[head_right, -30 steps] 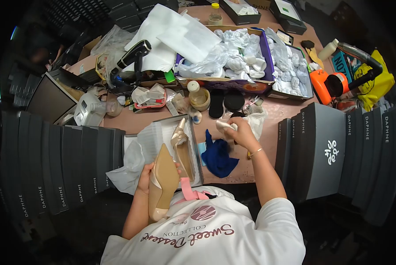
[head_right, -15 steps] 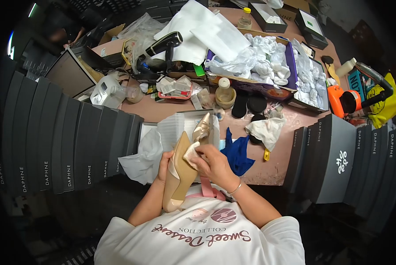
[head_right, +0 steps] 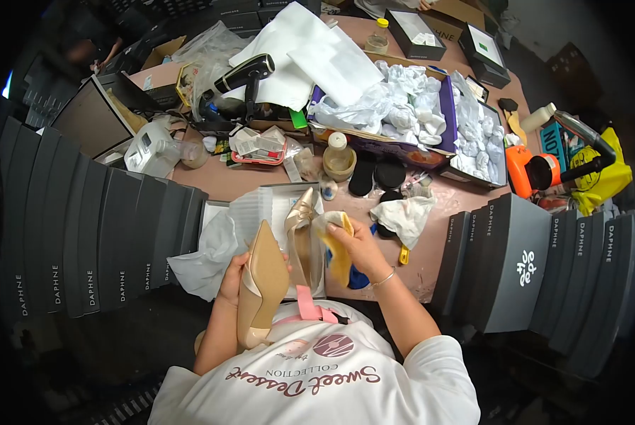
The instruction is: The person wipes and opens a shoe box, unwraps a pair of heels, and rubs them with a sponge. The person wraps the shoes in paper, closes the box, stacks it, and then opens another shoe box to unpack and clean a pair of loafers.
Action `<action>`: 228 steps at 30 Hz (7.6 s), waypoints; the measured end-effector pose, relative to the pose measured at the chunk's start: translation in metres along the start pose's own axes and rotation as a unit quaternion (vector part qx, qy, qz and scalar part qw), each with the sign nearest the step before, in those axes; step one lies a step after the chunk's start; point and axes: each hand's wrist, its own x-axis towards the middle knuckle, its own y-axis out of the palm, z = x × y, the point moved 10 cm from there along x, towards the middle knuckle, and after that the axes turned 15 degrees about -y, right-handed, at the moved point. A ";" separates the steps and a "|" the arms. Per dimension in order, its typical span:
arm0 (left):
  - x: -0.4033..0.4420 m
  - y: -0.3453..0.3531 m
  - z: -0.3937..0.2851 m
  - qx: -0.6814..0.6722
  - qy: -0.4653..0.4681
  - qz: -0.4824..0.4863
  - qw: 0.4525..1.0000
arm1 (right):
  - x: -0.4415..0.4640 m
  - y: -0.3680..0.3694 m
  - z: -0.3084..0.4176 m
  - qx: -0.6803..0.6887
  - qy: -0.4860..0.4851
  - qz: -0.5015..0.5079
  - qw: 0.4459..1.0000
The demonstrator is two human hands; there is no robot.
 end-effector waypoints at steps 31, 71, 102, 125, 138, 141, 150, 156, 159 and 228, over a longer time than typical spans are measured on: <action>0.017 -0.001 0.011 -0.136 0.004 0.044 0.990 | 0.030 -0.197 -0.042 0.135 -0.130 -0.416 0.890; -0.013 -0.028 0.001 0.064 0.068 -0.077 0.993 | -0.048 0.140 0.058 -0.368 -0.289 0.159 0.869; -0.020 -0.061 -0.005 -0.039 0.019 -0.071 0.997 | -0.057 0.174 0.070 -0.393 -0.356 0.167 0.831; -0.033 -0.042 -0.011 -0.017 0.012 -0.114 0.993 | -0.082 0.211 0.072 -0.443 -0.407 0.235 0.763; -0.034 -0.053 0.003 -0.100 -0.023 -0.021 0.995 | -0.058 0.215 0.071 -0.456 -0.406 0.205 0.765; -0.041 -0.044 -0.020 -0.043 0.027 -0.079 0.996 | -0.064 0.218 0.077 -0.488 -0.438 0.226 0.720; -0.034 -0.060 -0.018 0.003 0.010 -0.060 0.998 | -0.097 0.217 0.069 -0.436 -0.436 0.267 0.740; -0.031 -0.088 -0.016 -0.086 0.054 -0.098 0.990 | -0.069 0.197 0.074 -0.424 -0.410 0.197 0.783; -0.025 -0.076 -0.010 -0.058 0.003 -0.021 0.998 | -0.038 0.180 0.065 -0.433 -0.365 0.165 0.807; -0.014 -0.015 0.007 0.021 0.030 0.077 0.996 | -0.057 0.176 0.083 -0.438 -0.373 0.125 0.809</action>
